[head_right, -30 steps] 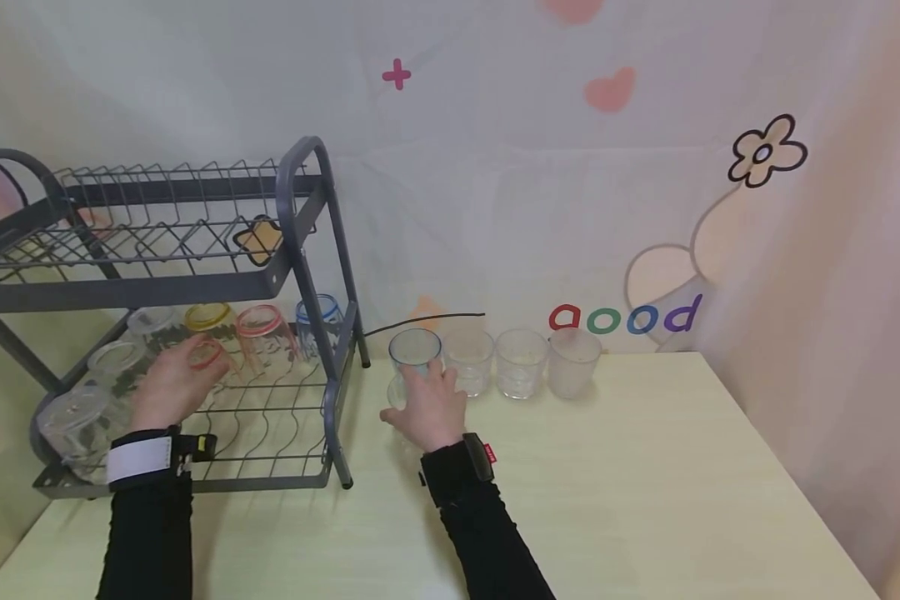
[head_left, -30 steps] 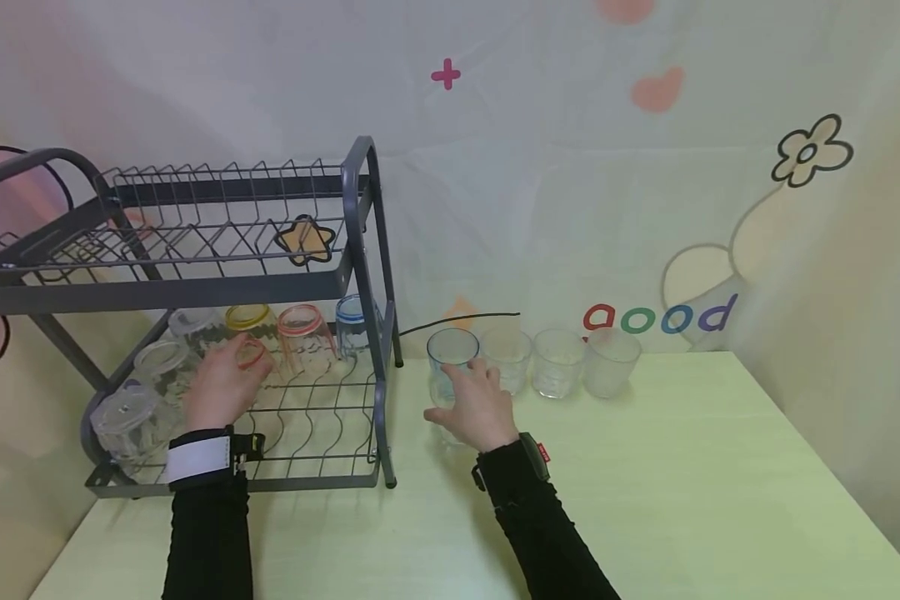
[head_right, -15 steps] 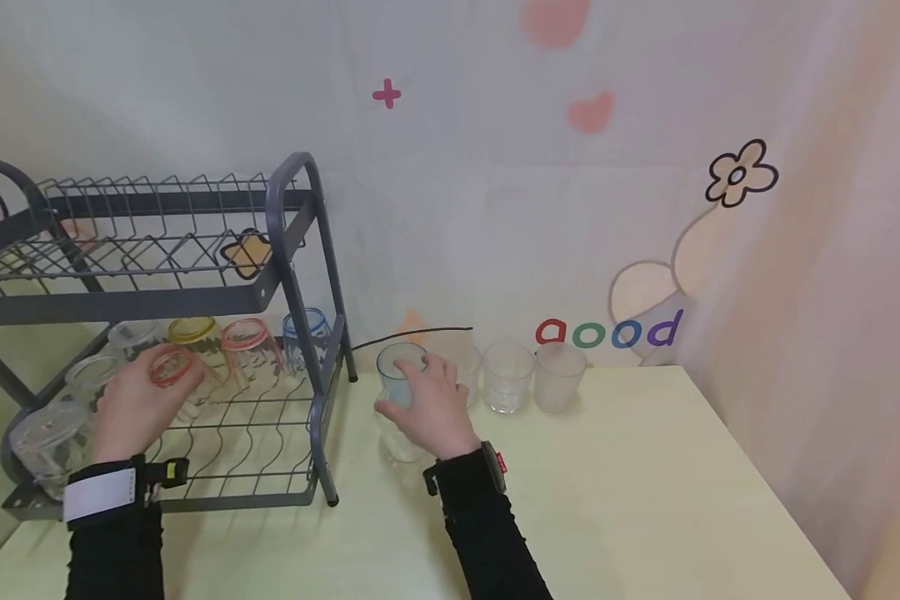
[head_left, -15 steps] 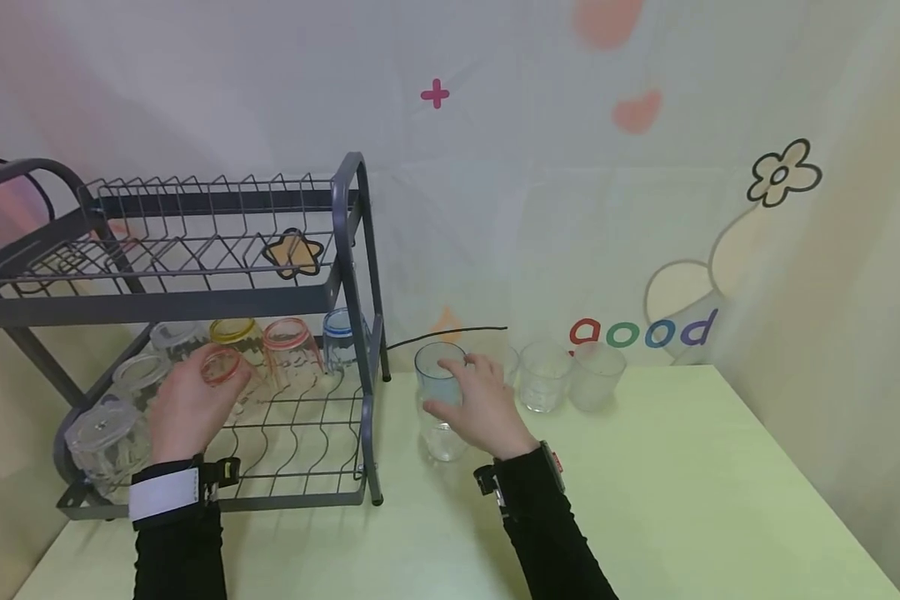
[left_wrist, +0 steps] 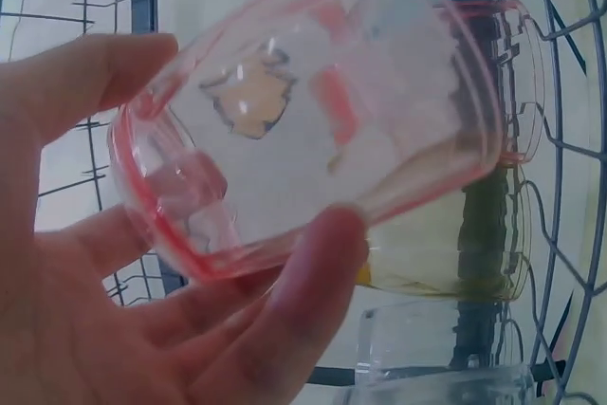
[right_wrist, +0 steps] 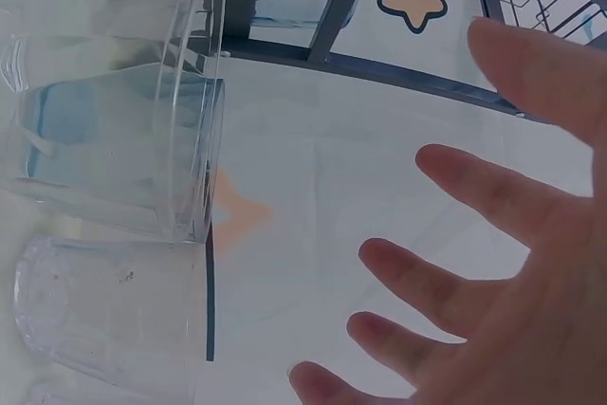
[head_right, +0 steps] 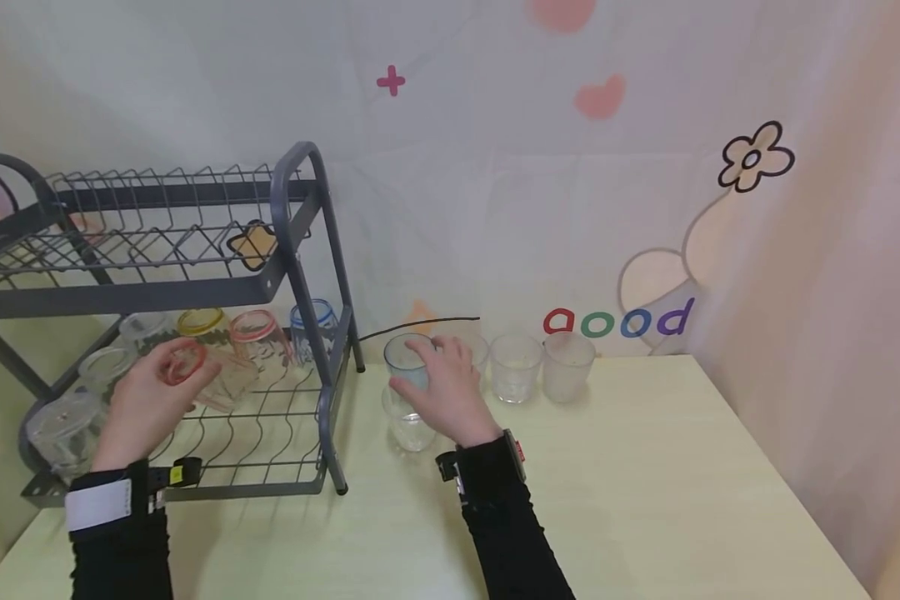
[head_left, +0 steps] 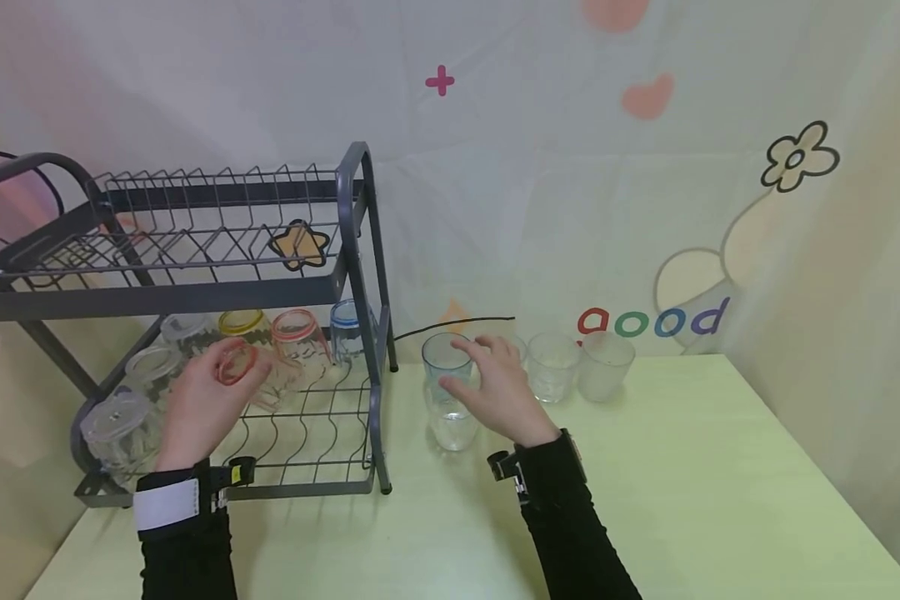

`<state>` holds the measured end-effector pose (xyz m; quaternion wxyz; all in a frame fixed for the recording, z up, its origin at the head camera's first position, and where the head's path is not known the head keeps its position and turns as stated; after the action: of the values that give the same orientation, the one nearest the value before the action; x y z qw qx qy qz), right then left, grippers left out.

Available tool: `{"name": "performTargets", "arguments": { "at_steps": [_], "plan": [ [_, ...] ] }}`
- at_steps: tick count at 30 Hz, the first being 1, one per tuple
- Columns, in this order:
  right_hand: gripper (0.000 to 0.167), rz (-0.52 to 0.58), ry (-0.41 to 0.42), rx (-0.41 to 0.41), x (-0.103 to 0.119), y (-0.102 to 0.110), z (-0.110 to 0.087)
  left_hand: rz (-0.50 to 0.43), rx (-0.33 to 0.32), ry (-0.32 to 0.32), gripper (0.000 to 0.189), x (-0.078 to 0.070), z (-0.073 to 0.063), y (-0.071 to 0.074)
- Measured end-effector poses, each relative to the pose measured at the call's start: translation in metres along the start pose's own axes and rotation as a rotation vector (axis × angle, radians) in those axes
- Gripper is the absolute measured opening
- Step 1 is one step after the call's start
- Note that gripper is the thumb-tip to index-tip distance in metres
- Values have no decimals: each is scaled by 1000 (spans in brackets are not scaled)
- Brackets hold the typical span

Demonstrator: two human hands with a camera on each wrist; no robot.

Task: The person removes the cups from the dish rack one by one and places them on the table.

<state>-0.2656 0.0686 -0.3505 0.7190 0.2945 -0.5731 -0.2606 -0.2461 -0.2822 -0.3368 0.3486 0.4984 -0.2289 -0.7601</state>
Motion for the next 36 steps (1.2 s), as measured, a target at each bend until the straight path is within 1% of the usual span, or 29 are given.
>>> {"name": "performTargets", "arguments": {
  "at_steps": [4,7,9,12,15,17,19,22,23,25,28,30,32,36],
  "plan": [
    [56,18,-4,-7,-1,2,-3,-15,54,5,71,-3,-3,0],
    [54,39,0,1,-1,3,-5,-53,87,4,69,-6,-4,-1],
    [52,60,7,7,0,3,-7,-97,109,-9,68,-9,-4,-1],
    [51,88,16,16,2,5,-9,-196,154,-30,65,-16,-3,-2],
    [50,140,40,24,5,8,-10,-283,209,-56,61,-24,-1,-3],
    [48,184,59,29,5,11,-12,-323,243,-83,56,-29,-1,-4],
    [47,232,83,34,5,16,-13,-357,283,-127,50,-35,-1,-7],
    [47,297,95,57,4,22,-15,-438,353,-195,43,-42,-2,-13],
    [47,321,98,70,4,23,-16,-468,375,-210,42,-45,-2,-16],
    [47,366,109,104,6,26,-18,-535,416,-228,42,-51,-3,-21],
    [47,420,125,159,9,27,-22,-615,454,-241,48,-59,-5,-32],
    [48,429,135,190,9,27,-24,-637,477,-250,53,-63,-6,-40],
    [49,431,138,224,11,26,-26,-639,496,-258,56,-66,-7,-49],
    [58,465,149,306,13,22,-30,-678,517,-245,55,-73,-8,-63]
  ]
}}
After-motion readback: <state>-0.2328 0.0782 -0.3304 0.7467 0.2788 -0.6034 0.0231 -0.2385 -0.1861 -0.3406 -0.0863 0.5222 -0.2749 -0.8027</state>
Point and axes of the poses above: each hand's wrist, its own z-axis towards the middle knuckle, its own y-axis out of the back of the hand, x = y × z, the point moved 3 cm from there along z, towards the middle knuckle, and after that the axes turned 10 degrees about -y, right-handed, at the moved point
